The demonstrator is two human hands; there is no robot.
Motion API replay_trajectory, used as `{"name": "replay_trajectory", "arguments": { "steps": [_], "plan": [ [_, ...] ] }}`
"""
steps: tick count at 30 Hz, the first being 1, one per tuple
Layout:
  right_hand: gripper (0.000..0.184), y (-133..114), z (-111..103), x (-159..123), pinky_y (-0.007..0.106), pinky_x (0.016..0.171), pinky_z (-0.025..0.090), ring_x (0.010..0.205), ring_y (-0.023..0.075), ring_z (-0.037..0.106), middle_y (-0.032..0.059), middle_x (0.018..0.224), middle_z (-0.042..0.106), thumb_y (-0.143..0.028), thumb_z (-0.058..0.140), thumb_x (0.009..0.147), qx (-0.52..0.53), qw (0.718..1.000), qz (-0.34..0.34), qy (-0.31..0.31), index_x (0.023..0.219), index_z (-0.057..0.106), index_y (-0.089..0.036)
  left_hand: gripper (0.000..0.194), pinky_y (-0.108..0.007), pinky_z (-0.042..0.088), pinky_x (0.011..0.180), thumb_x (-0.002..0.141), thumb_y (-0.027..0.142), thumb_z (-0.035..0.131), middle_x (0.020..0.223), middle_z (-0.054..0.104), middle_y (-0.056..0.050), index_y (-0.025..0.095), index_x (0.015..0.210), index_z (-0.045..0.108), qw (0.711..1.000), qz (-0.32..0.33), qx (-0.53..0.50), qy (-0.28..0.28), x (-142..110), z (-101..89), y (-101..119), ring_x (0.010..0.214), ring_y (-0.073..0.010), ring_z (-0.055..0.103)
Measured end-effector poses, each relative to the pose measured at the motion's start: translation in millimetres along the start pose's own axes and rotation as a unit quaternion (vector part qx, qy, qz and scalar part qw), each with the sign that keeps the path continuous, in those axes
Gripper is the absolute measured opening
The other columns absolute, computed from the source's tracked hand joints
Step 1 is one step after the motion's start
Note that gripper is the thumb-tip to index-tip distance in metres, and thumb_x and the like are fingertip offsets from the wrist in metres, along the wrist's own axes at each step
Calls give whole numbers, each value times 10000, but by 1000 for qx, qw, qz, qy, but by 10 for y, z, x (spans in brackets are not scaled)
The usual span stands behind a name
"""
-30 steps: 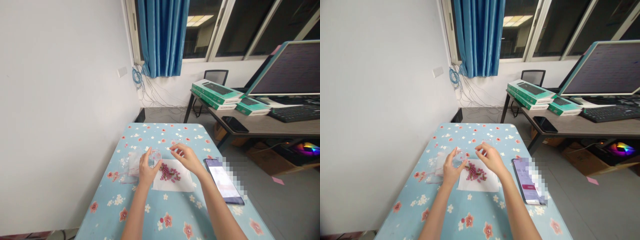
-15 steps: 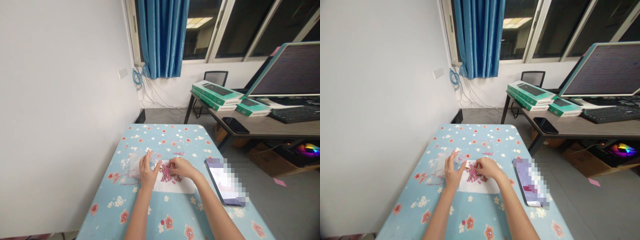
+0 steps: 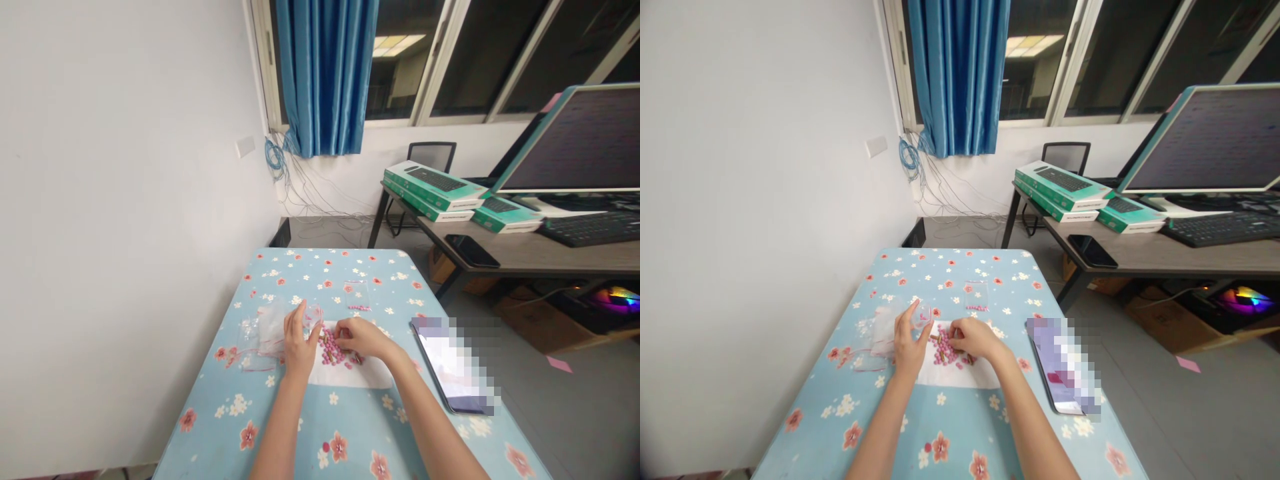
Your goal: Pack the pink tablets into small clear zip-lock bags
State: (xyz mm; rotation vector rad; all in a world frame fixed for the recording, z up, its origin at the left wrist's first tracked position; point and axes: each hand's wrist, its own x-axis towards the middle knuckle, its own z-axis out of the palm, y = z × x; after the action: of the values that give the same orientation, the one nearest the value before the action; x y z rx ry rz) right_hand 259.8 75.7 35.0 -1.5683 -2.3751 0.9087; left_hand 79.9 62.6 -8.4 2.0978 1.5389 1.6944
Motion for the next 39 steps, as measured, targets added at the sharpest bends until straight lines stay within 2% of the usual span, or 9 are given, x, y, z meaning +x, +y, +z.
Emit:
{"name": "replay_trajectory", "arguments": {
  "steps": [5, 8, 13, 16, 21, 28, 34, 36, 39],
  "plan": [
    [95, 27, 13, 7, 214, 534, 293, 584, 117, 529, 11, 680, 652, -228, 590, 774, 2, 1000, -15, -1, 798, 653, -161, 515, -371, 533, 829, 852, 272, 583, 1195, 573, -116, 224, 1323, 381, 999, -23, -22, -12, -28, 38, -20, 1107, -216, 554],
    [88, 3, -35, -21, 215, 545, 308, 592, 119, 518, 9, 683, 634, -213, 572, 793, 27, 999, -35, 18, 781, 642, -161, 507, -365, 534, 815, 848, 274, 586, 1169, 581, -123, 211, 1313, 393, 1000, -18, -7, -14, -37, 46, -26, 1084, -221, 565],
    [161, -130, -192, -103, 221, 592, 364, 625, 119, 494, 8, 753, 608, -293, 516, 879, 144, 977, -89, 127, 843, 618, -174, 505, -393, 509, 852, 842, 273, 590, 1138, 593, -134, 186, 1303, 403, 999, 8, 33, -19, -23, 36, -3, 1055, -232, 567],
    [220, -252, -224, -122, 227, 579, 370, 597, 119, 462, -7, 697, 549, -371, 499, 901, 186, 957, -108, 195, 878, 607, -181, 499, -402, 501, 858, 849, 283, 578, 1125, 599, -136, 183, 1305, 401, 999, 20, 40, -18, -6, 24, 22, 1045, -237, 571],
    [224, -417, -144, -76, 239, 577, 350, 585, 126, 437, -24, 640, 459, -374, 486, 914, 124, 954, -129, 240, 894, 614, -192, 502, -404, 502, 862, 858, 296, 563, 1134, 593, -135, 195, 1316, 384, 999, 32, 29, -12, -3, 26, 23, 1044, -236, 574],
    [206, -486, -36, 7, 246, 597, 372, 611, 129, 478, -2, 698, 524, -336, 468, 918, 77, 957, -121, 251, 937, 623, -201, 510, -412, 503, 876, 858, 246, 556, 1156, 575, -128, 214, 1329, 363, 999, 21, 16, -31, -42, 45, -16, 1071, -239, 560],
    [199, -455, -167, -76, 244, 588, 385, 590, 125, 475, -1, 672, 531, -340, 495, 900, 112, 944, -111, 291, 870, 623, -191, 501, -392, 517, 853, 849, 276, 574, 1155, 577, -131, 204, 1310, 389, 1000, -9, -7, -28, -47, 37, -24, 1072, -233, 564],
    [173, -398, -253, -141, 238, 582, 381, 576, 118, 473, -5, 682, 545, -330, 520, 881, 105, 953, -91, 270, 885, 625, -192, 512, -391, 515, 855, 845, 295, 579, 1158, 576, -132, 203, 1312, 390, 998, -47, -23, -24, -46, 33, -21, 1081, -233, 564],
    [105, -276, -340, -228, 230, 577, 363, 579, 115, 506, -8, 694, 598, -267, 581, 821, 54, 987, -55, 139, 866, 647, -198, 540, -387, 509, 858, 847, 320, 575, 1179, 566, -136, 207, 1331, 364, 991, -120, -53, -12, -45, 34, -17, 1103, -231, 559]
  ]
}}
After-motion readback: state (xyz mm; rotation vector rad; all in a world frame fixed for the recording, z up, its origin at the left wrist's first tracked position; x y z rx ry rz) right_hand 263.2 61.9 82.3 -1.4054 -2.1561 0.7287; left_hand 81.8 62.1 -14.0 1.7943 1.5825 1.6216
